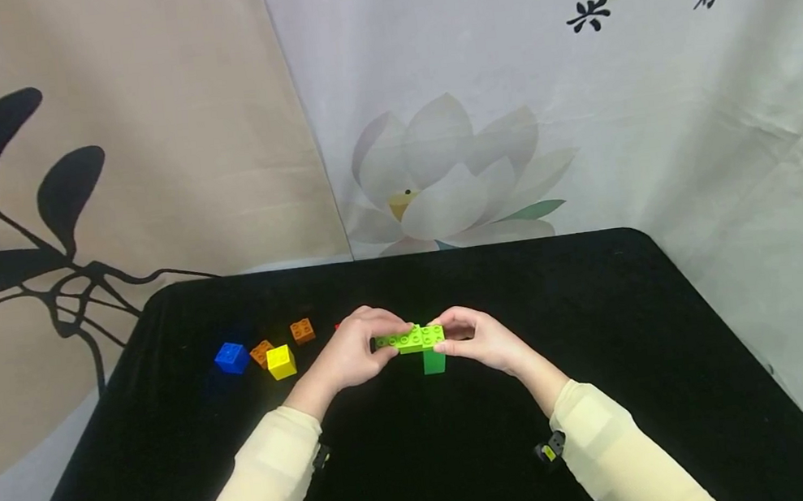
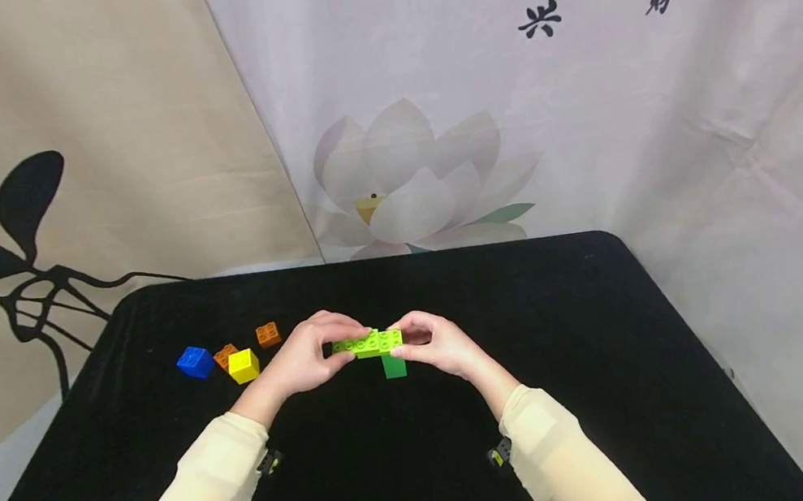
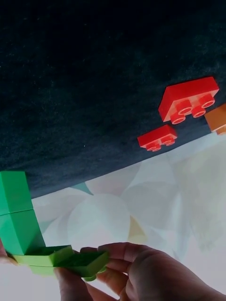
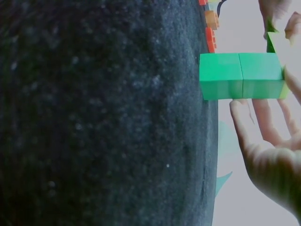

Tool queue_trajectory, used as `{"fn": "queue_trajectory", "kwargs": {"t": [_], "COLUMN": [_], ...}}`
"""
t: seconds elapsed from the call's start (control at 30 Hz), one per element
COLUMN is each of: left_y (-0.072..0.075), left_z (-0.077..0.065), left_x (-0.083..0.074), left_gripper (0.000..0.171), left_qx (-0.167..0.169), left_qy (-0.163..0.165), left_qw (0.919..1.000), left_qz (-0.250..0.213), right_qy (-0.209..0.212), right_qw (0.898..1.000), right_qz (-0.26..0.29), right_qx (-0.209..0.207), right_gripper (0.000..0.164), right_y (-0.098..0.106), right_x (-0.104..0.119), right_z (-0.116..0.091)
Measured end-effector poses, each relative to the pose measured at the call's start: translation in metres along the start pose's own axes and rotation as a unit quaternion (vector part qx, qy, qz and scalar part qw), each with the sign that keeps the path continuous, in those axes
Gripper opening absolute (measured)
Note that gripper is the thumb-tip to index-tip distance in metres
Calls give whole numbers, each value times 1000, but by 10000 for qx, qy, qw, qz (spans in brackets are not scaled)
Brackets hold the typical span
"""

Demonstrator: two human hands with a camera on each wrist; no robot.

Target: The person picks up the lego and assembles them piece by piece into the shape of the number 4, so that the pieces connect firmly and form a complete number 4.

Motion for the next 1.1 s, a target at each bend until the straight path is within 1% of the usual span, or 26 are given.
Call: {"fn": "queue_trajectory", "kwargs": {"t": [0.17, 0.33, 0.43, 0.6, 0.73, 0.83, 0.97, 1.1], "left_y": [4, 5, 5, 7, 13, 20, 31, 39], "left_z": [-2, -3, -3, -7, -16, -24, -39, -55], "left_x": [2, 0, 1, 4, 9, 14, 21, 28], "left_gripper": [35, 35, 36, 39, 41, 40, 40, 39], "left_qx": [110, 192, 160, -36, -182, -321, -482, -563], "left_qy": [20, -69, -126, -103, 23, 86, 87, 198], "left_qw": [9999, 9998, 9998, 9999, 9998, 9994, 9988, 9982], "left_qz": [-69, -9, 66, 130, 102, 80, 62, -72], "right_qy": [-15, 1, 54, 20, -36, -97, -127, -76], "right_qw": [10000, 10000, 10000, 10000, 10000, 9999, 9999, 10000], "right_qz": [-38, -60, -53, -37, -35, -44, -55, -35], "right_qx": [-21, -27, -42, -26, 6, -13, -57, -46], "right_gripper": [33, 34, 33, 32, 32, 33, 33, 34], "right_y": [-3, -3, -3, -3, -2, -2, -1, -1], "right_x": [1, 0, 0, 1, 1, 0, 0, 1], "right_z": [0, 0, 0, 0, 1, 1, 0, -1]}}
Point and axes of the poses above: each hand's wrist, its own z-axis towards the middle knuckle, its own y-axis out of the back of the hand, x = y × z, the point moved 2 cm from there along z, towards the middle knuckle, and after that the axes turned 13 degrees about -z, right-handed, at the moved point
